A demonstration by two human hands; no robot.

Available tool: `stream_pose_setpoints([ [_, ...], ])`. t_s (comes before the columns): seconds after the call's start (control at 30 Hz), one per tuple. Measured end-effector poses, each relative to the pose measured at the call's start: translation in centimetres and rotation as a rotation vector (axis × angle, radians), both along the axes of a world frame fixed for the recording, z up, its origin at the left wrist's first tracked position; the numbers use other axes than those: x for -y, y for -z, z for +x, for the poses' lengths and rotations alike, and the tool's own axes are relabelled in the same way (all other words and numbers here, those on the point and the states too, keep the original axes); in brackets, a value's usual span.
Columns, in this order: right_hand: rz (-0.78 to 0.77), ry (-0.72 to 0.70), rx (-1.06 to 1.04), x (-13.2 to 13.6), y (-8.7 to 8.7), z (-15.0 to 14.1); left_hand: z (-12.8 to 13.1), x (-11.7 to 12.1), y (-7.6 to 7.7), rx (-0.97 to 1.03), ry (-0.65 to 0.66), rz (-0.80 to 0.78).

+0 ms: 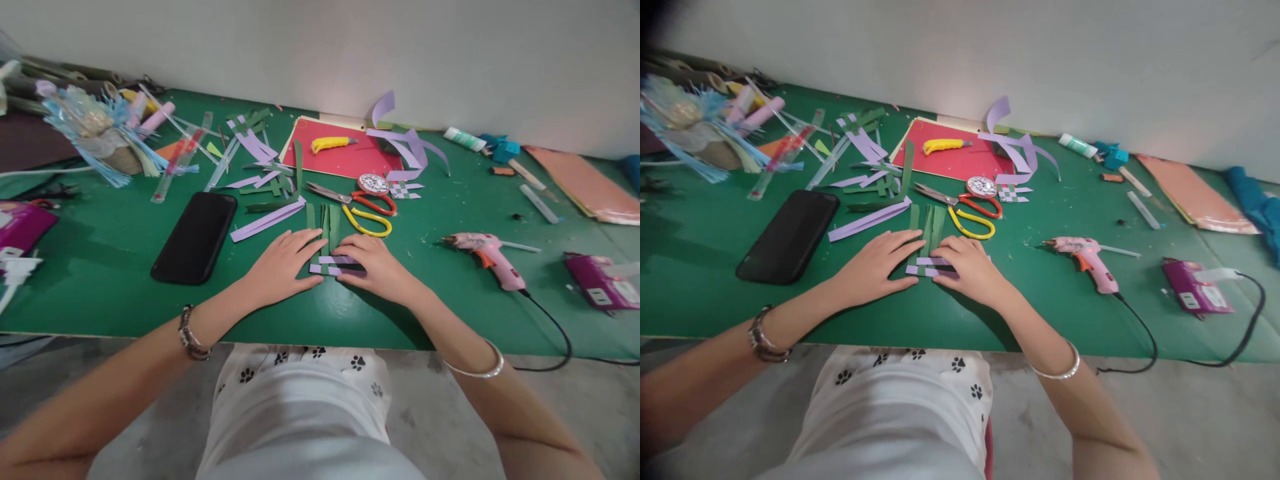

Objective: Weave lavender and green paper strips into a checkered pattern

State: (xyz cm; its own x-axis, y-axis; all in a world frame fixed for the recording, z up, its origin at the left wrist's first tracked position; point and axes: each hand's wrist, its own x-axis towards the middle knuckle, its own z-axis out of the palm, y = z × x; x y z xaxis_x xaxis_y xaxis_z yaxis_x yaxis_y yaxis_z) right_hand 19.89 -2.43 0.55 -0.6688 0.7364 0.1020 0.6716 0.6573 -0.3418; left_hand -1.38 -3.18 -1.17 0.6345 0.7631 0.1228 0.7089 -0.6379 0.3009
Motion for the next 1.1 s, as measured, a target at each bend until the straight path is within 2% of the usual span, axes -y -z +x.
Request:
stream_pose_setpoints([
  [0.2, -0.037, 0.01, -0.021, 0.1, -0.2, -0.2, 0.6, -0.2, -0.2, 0.04, -0.009, 0.04],
  [0.37, -0.022, 0.183, 0.057, 0.2, -0.9, 0.4, 0.7, -0.1, -0.3, 0.007, -0.027, 0.012],
  [0.47, -0.06, 0.223, 0.094, 0.2, -1.2, 0.5, 0.8, -0.1, -0.5, 0.004, -0.034, 0.003],
  [0.57, -0.102, 0.219, 0.109, 0.0, -1.3, 0.3, 0.8, -0.1, -0.5, 0.0, -0.038, 0.015],
  [0.9, -0.096, 0.142, 0.182, -1.0, -2.6, -0.1, 0.9, -0.2, -0.9, -0.034, -0.034, -0.003],
  [1.1, -0.037, 0.123, 0.277, -1.4, -2.8, -0.6, 1.0, -1.1, -1.3, -0.014, -0.006, -0.005],
])
